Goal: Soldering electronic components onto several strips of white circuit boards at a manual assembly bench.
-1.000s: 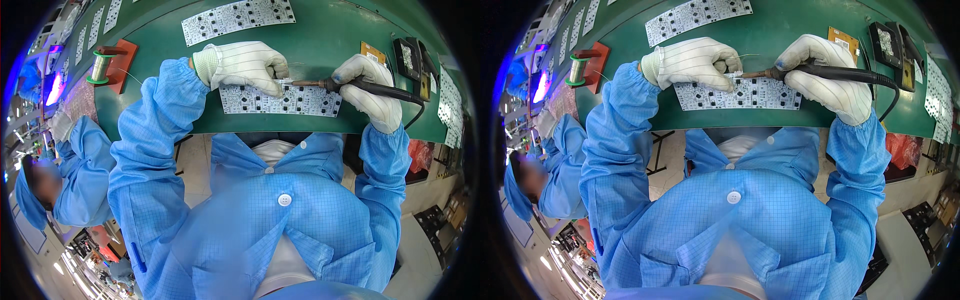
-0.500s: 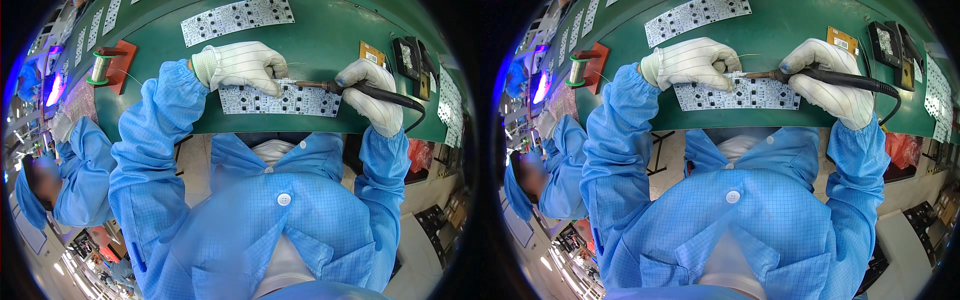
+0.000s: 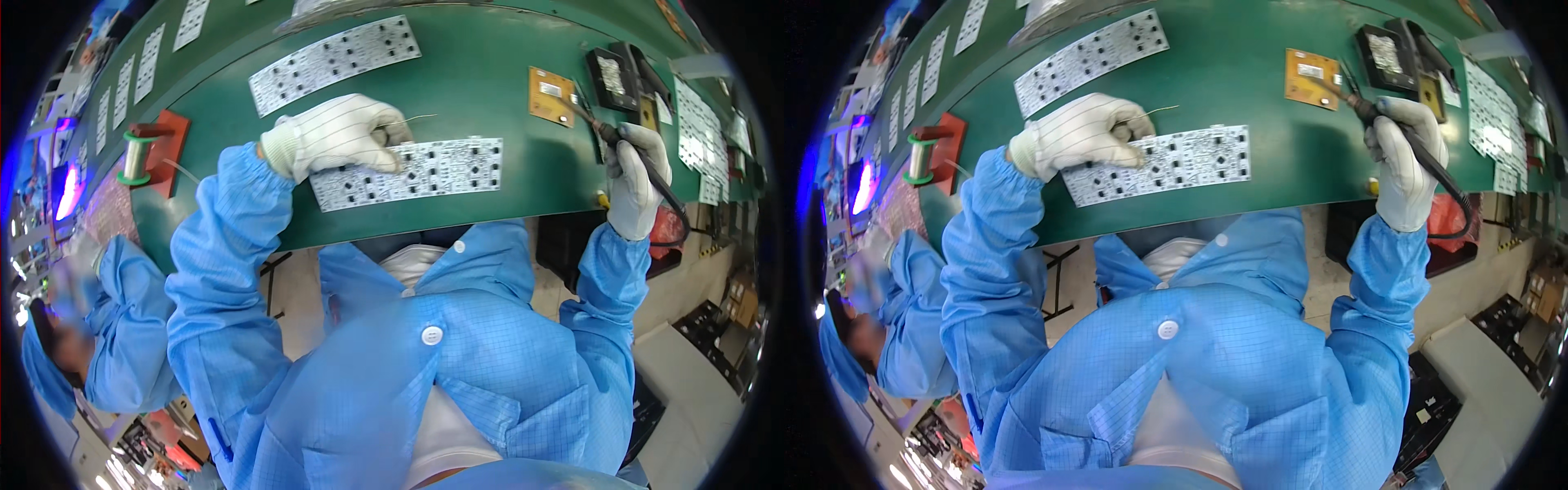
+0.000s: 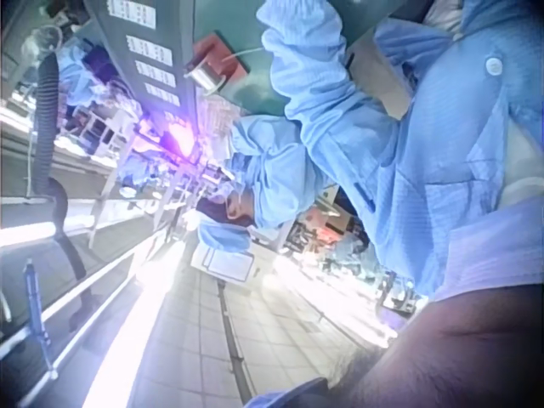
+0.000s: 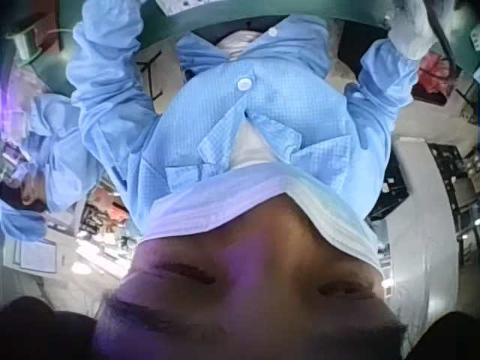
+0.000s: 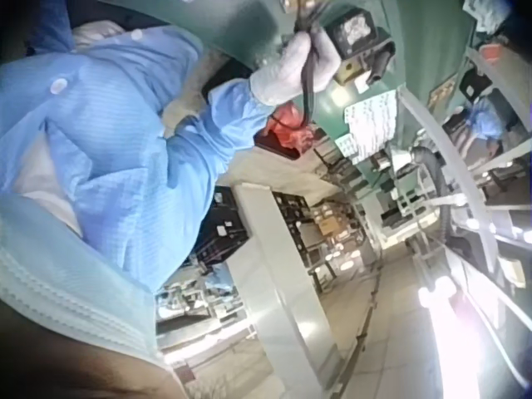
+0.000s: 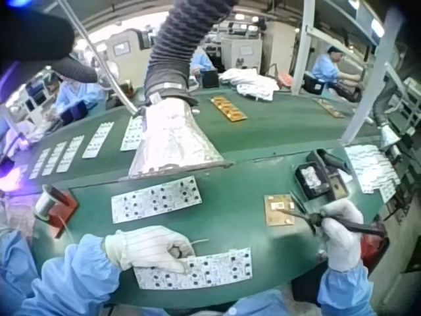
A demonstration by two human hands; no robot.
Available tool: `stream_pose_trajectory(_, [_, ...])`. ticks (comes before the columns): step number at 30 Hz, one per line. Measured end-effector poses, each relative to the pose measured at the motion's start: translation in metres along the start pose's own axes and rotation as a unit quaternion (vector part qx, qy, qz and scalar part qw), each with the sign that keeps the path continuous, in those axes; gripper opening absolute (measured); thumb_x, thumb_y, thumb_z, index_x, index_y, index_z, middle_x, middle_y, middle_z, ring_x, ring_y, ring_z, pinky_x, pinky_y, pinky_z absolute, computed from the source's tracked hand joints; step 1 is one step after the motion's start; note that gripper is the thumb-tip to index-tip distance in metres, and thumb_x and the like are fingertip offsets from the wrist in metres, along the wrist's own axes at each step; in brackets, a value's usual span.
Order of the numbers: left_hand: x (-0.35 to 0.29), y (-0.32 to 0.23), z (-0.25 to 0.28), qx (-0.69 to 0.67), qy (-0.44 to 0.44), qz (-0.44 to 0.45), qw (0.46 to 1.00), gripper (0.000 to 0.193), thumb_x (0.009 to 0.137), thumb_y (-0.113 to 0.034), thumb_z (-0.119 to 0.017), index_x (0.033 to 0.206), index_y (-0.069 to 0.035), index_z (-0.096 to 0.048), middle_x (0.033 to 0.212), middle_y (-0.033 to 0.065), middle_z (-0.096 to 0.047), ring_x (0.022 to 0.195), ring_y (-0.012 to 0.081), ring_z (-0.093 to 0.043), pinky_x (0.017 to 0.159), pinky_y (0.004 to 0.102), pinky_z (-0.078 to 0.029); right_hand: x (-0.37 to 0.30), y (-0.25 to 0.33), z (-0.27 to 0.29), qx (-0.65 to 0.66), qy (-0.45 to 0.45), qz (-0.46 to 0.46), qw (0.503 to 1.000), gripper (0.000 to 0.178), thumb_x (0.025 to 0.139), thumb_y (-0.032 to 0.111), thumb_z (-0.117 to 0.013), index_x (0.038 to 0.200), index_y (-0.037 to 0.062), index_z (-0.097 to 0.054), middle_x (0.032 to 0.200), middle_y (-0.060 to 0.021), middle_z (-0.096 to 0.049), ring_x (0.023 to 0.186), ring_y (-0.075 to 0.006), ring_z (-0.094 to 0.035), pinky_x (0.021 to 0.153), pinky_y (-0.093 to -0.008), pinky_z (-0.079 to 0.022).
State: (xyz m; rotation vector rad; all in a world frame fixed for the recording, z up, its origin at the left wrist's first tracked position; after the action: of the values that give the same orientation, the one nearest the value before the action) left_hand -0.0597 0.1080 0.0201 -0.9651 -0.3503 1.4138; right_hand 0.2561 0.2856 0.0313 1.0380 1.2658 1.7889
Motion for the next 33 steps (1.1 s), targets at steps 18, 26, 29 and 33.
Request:
stream_pose_trajectory(18, [0.005, 0.004, -0.010, -0.019, -0.041, -0.016, 0.999, 0.039, 0.073, -0.032, -0.075, 0.098, -0.002, -0.069, 0.075, 0.0051, -0.062, 0.068, 0.0153, -0.056, 0.062, 0.0291, -0.047, -0.007, 0.036, -0.055, -0.063, 0.279, 0.079, 0.955, 0.019, 0.073, 0.006, -0.058, 0.090, -0.0029, -0.062, 0.084, -0.0131, -0.064, 0.071, -0.0188, -0.061, 0.063, -0.0305, -0.047])
stream_pose_trajectory(26, [0.009, -0.001, -0.009, -0.008, 0.000, 0.023, 1.000, 0.050, 0.071, -0.039, -0.077, 0.103, -0.002, -0.069, 0.088, 0.0113, -0.069, 0.080, 0.0227, -0.065, 0.074, 0.0317, -0.052, -0.001, 0.039, -0.081, -0.090, 0.334, 0.087, 0.934, 0.019, 0.069, 0.007, -0.060, 0.086, -0.0011, -0.062, 0.084, -0.0128, -0.064, 0.070, -0.0199, -0.061, 0.065, -0.0302, -0.048])
stream_pose_trajectory(29, [0.009, -0.002, -0.010, 0.002, -0.014, 0.017, 1.000, 0.049, 0.071, -0.039, -0.076, 0.103, -0.002, -0.069, 0.088, 0.0117, -0.069, 0.081, 0.0233, -0.065, 0.074, 0.0324, -0.052, -0.001, 0.037, -0.080, -0.068, 0.338, 0.073, 0.936, 0.019, 0.071, 0.006, -0.058, 0.088, -0.0013, -0.062, 0.084, -0.0122, -0.064, 0.067, -0.0175, -0.060, 0.062, -0.0295, -0.047])
stream_pose_trajectory(33, [0.008, -0.004, -0.010, 0.001, -0.014, 0.029, 0.999, 0.049, 0.070, -0.039, -0.076, 0.103, -0.002, -0.069, 0.088, 0.0117, -0.069, 0.081, 0.0237, -0.065, 0.074, 0.0326, -0.052, 0.001, 0.034, -0.080, -0.056, 0.345, 0.063, 0.935, 0.019, 0.073, 0.005, -0.058, 0.090, -0.0012, -0.061, 0.083, -0.0116, -0.063, 0.065, -0.0155, -0.058, 0.060, -0.0287, -0.047])
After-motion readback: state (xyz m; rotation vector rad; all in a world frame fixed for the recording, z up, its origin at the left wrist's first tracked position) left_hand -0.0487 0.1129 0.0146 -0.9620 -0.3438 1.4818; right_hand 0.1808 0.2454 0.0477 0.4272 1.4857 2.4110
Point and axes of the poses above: each hand's wrist, its own x-axis towards the middle knuckle, its own z-axis out of the back of the hand, y = z × x, the point moved 1 cm from there along x, towards the middle knuckle
